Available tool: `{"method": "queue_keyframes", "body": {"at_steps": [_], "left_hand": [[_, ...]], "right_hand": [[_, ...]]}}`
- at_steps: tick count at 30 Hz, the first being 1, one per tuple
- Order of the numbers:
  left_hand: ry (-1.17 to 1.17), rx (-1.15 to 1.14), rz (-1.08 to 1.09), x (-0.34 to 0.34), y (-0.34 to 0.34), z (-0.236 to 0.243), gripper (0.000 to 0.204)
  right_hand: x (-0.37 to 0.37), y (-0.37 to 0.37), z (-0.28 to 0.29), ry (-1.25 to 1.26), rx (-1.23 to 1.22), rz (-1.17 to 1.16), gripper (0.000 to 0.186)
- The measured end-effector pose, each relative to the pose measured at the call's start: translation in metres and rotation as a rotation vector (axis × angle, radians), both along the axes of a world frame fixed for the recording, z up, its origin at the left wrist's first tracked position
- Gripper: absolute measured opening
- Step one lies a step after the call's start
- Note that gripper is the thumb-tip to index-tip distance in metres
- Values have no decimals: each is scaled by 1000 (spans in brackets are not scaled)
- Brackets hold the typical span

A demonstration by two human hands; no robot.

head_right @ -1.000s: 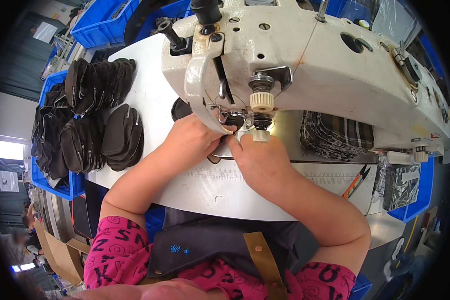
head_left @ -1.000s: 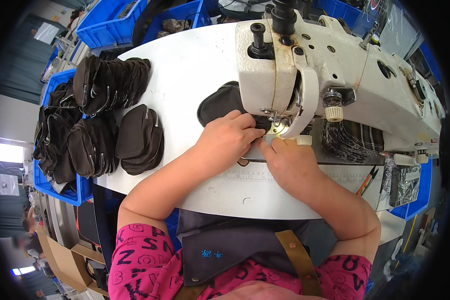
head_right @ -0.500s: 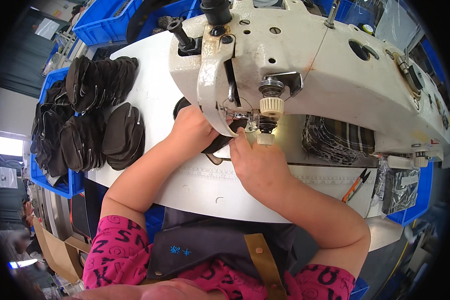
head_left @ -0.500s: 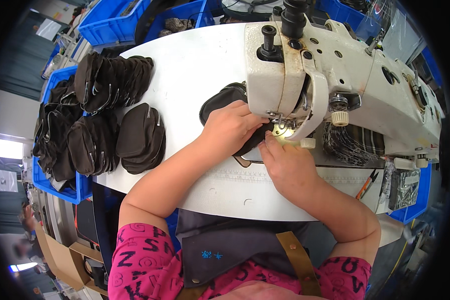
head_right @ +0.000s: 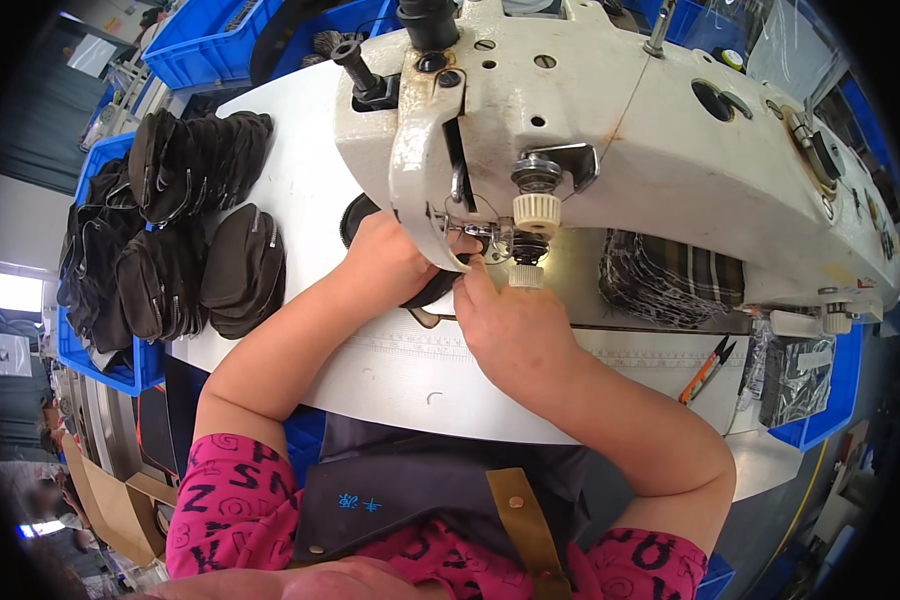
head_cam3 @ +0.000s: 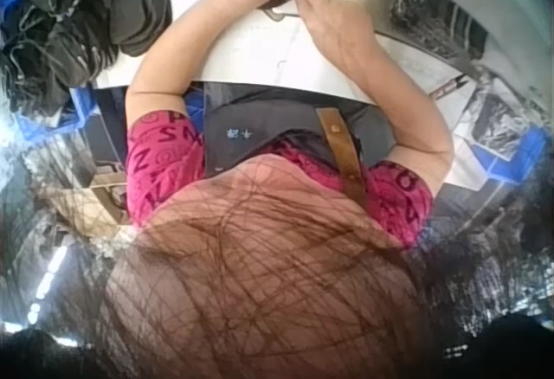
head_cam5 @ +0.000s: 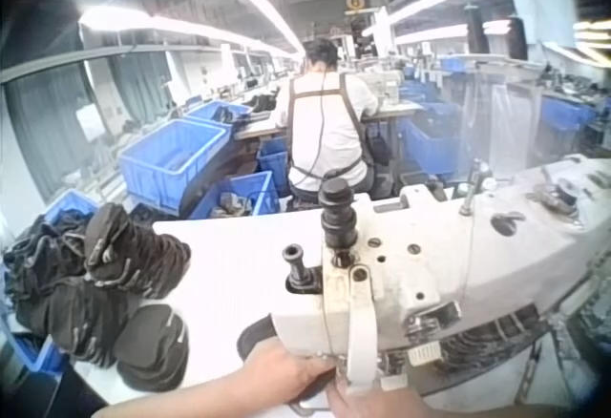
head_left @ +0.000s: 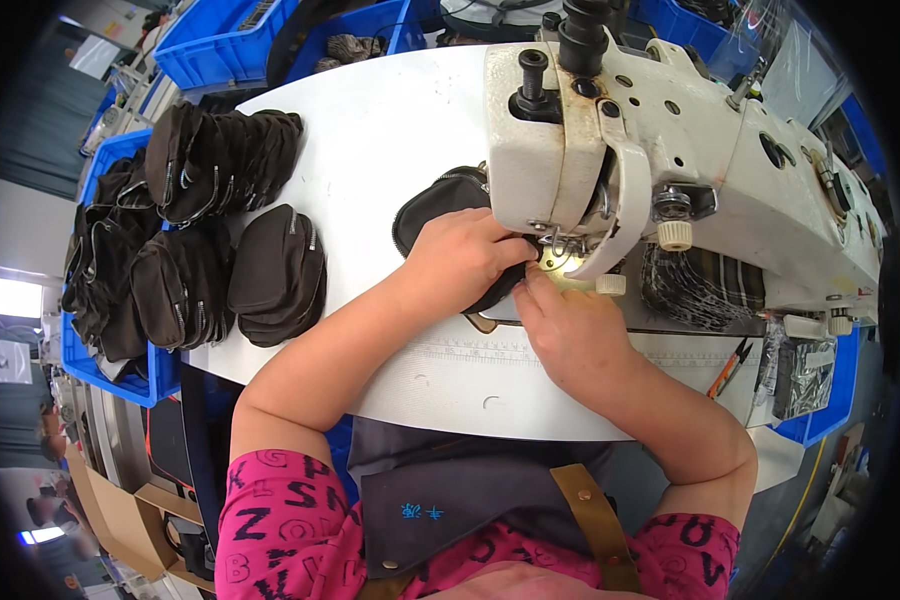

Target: Sewing together components of small leather bags using an industrial sewing machine.

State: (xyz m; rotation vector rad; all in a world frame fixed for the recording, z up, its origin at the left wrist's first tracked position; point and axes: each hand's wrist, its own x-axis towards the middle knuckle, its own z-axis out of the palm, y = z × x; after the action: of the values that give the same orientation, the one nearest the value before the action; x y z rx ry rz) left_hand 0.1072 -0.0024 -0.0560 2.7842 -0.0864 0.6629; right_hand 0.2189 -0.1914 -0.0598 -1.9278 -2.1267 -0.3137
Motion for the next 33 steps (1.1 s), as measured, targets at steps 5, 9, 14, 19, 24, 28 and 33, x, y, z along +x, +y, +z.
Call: {"method": "queue_keyframes", "body": {"at_steps": [5,9,14,19,24,28,33], "left_hand": [[46,74,37,-6,-12,3,20],[70,76,68,-6,-18,4,24],[82,80,84,-9,-19,6,26],[55,41,79,-8,-18,7,25],[93,11,108,-9,-21,14,26],[193,-142,32,-19,-13,26,43],[327,-102,-2,-30,-17,42,59]], "right_hand": [[1,-1,1,-1,-15,7,34],[2,-3,3,16,-37,2,33],[3,-3,5,44,-52,0,33],[5,-5,2,-18,-61,-49,37],[11,-5,2,-23,-36,-59,43],[15,-3,3,34,38,-54,41],[16,-4,24,48,-82,-61,31]]}}
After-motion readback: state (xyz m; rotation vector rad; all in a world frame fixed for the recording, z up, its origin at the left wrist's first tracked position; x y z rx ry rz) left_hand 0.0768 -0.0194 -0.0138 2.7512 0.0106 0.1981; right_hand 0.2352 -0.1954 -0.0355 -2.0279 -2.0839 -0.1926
